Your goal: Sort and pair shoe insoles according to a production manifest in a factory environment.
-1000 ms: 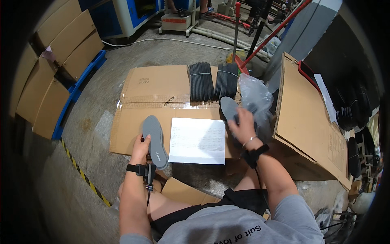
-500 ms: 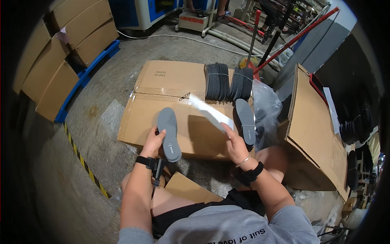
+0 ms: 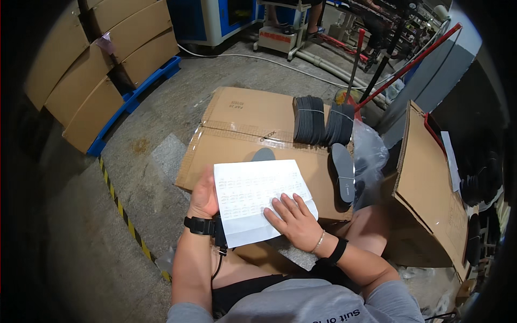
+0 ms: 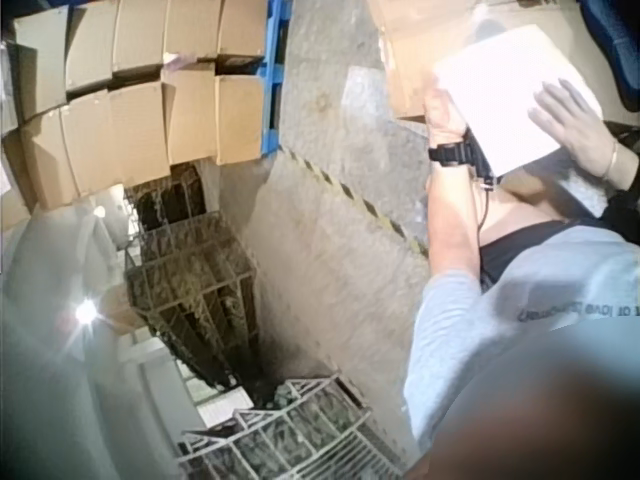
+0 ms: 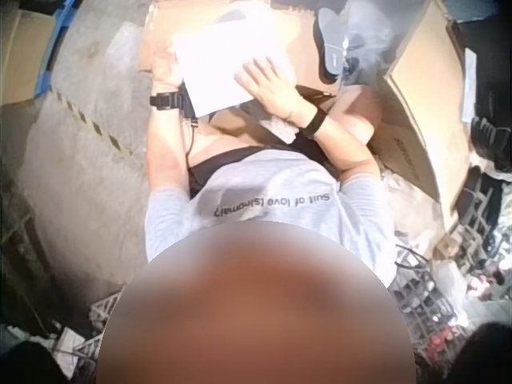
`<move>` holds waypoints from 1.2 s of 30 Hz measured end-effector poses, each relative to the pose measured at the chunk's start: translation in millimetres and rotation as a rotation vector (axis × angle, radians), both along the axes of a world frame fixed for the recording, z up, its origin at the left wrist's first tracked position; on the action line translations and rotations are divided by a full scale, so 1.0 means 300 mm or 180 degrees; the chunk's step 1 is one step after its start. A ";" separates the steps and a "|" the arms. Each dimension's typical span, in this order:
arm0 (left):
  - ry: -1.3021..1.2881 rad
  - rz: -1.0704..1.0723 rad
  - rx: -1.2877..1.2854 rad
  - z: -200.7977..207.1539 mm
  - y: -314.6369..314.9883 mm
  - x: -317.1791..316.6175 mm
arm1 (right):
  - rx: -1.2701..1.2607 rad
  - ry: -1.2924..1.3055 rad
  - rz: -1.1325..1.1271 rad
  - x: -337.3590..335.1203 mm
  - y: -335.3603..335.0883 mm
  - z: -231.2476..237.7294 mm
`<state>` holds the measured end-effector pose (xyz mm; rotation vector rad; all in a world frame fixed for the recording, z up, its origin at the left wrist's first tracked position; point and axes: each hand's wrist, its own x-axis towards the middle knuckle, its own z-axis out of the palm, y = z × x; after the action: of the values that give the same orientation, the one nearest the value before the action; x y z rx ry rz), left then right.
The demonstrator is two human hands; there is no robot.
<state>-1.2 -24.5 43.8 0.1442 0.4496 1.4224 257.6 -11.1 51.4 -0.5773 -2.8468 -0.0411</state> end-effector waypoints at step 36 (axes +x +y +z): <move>0.1919 -0.0779 -0.0227 -0.004 -0.089 0.155 | -0.3973 0.3648 -0.1290 0.223 0.036 0.025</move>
<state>45.4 -51.0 42.6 0.5595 0.9421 1.1031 324.6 -0.4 59.0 -0.9178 -1.3316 1.4868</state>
